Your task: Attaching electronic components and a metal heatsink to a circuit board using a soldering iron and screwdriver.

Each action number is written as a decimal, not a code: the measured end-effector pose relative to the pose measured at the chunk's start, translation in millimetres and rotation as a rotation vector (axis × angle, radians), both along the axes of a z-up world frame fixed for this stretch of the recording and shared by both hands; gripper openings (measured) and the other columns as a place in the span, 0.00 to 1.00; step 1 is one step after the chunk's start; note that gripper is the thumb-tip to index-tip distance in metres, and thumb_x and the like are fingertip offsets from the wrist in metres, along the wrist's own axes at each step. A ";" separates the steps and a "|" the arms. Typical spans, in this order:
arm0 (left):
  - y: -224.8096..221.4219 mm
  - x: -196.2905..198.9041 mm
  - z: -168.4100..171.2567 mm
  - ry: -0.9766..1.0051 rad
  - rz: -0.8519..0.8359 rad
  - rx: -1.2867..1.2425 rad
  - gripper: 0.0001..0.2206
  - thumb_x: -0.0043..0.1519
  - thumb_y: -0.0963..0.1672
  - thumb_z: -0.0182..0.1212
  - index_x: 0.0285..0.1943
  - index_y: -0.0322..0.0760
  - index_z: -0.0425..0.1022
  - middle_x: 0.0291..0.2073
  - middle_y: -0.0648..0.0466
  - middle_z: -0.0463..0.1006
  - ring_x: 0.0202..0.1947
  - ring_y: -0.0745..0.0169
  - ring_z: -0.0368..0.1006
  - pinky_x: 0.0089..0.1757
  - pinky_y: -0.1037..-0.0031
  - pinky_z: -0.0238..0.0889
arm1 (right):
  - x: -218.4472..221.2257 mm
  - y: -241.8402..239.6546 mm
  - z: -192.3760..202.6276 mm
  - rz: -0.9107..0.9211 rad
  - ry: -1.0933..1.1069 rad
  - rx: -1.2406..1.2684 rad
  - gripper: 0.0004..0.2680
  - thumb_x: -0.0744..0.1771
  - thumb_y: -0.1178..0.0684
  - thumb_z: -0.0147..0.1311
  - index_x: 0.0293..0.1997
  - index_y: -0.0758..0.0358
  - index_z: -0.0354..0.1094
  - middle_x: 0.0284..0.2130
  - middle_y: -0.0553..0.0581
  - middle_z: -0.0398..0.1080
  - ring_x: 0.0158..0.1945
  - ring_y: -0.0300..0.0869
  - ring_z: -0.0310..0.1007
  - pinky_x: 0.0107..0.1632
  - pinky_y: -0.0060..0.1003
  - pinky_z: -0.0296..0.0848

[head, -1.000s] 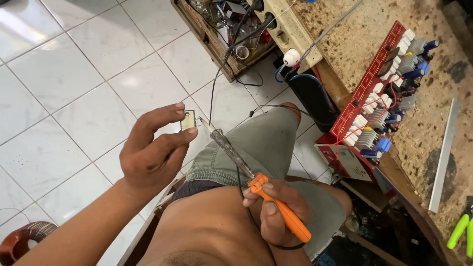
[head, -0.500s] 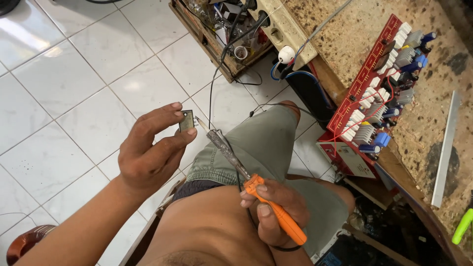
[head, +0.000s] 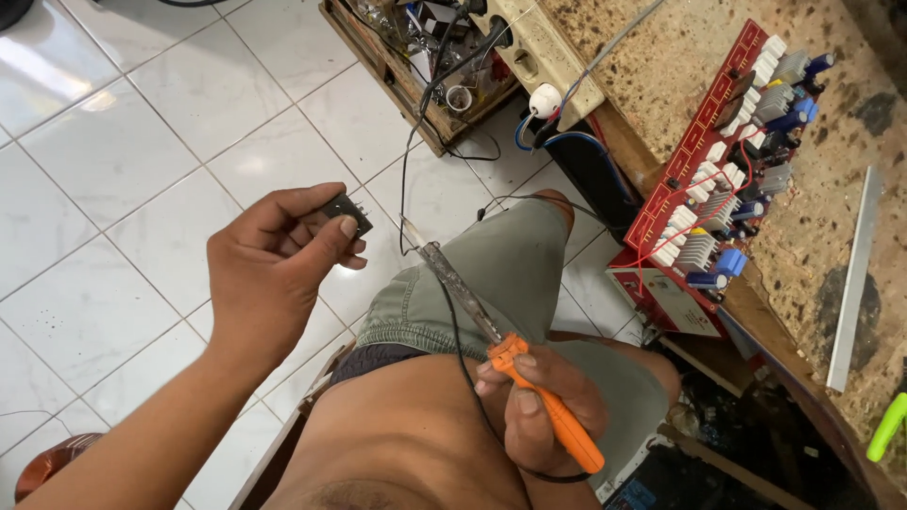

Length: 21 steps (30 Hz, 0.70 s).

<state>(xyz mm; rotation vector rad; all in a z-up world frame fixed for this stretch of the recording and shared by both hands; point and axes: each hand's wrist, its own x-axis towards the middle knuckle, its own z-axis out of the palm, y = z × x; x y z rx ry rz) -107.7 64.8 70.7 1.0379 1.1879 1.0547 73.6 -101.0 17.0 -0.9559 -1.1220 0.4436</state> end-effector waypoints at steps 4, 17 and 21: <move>-2.8 2.7 4.6 -0.078 -0.036 -0.099 0.12 0.59 0.36 0.67 0.51 0.24 0.79 0.24 0.47 0.77 0.23 0.59 0.77 0.35 0.70 0.84 | 1.0 4.1 5.0 0.004 -0.072 0.006 0.08 0.70 0.56 0.47 0.52 0.64 0.68 0.30 0.65 0.76 0.24 0.43 0.76 0.34 0.37 0.82; -5.1 8.4 12.5 -0.036 -0.070 -0.103 0.11 0.59 0.37 0.68 0.50 0.26 0.81 0.20 0.48 0.77 0.22 0.60 0.79 0.34 0.76 0.80 | 5.1 5.9 6.1 -0.028 -0.188 -0.040 0.08 0.69 0.56 0.46 0.51 0.63 0.69 0.30 0.64 0.77 0.24 0.42 0.79 0.35 0.35 0.82; -5.0 9.6 13.8 -0.031 -0.073 -0.112 0.11 0.59 0.37 0.68 0.50 0.26 0.81 0.20 0.48 0.77 0.22 0.61 0.79 0.34 0.76 0.80 | 6.0 5.5 8.1 -0.028 -0.205 -0.065 0.08 0.69 0.55 0.46 0.51 0.63 0.68 0.31 0.64 0.77 0.25 0.42 0.78 0.35 0.35 0.83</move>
